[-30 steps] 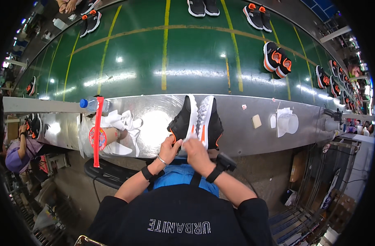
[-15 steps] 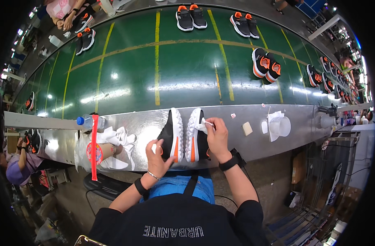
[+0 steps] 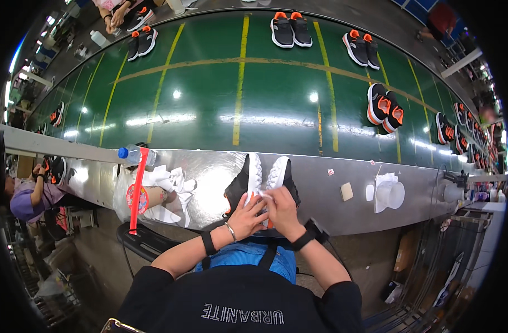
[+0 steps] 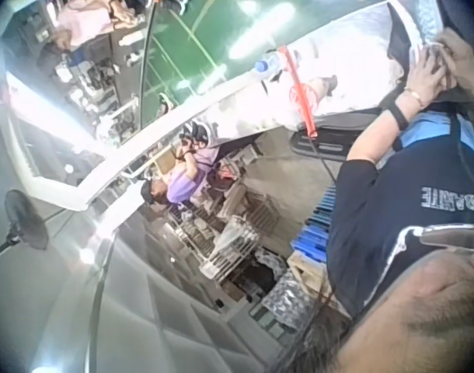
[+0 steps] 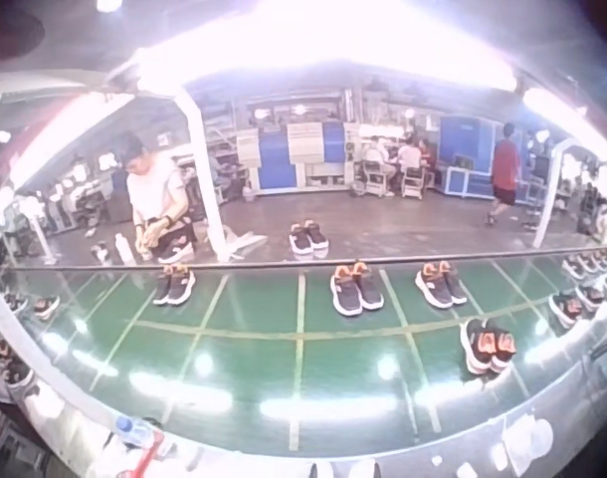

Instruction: Inspecting and cleaning pairs of black and orange sneakers on a manufacturing conveyor line.

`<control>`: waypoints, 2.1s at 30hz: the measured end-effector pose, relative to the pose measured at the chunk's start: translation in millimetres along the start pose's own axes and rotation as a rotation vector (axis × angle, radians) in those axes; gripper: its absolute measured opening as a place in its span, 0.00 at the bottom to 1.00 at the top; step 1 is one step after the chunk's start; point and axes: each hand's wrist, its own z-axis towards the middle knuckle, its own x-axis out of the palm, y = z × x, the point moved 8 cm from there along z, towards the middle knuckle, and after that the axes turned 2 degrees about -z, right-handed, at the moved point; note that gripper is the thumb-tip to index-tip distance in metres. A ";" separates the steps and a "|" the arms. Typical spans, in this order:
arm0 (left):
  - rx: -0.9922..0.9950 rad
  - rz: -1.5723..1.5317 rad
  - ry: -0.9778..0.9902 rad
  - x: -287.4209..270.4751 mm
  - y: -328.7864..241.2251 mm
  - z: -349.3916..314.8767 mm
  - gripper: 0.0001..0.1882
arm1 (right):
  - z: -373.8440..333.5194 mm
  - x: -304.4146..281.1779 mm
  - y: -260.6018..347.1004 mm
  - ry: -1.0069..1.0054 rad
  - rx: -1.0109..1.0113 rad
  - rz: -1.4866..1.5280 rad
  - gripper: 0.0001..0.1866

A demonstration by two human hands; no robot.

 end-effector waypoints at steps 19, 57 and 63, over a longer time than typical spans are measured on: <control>0.004 -0.065 -0.001 -9.5 -0.3 -0.7 0.32 | 65.1 44.0 5.8 0.082 -0.181 -0.334 0.04; -0.001 -0.093 -0.021 -0.1 12.1 -9.1 0.36 | 123.5 61.8 -37.7 0.099 -0.087 -0.614 0.05; -0.026 -0.111 -0.019 -4.2 15.6 -11.4 0.36 | 88.3 -53.4 -46.8 -0.259 0.072 -0.287 0.06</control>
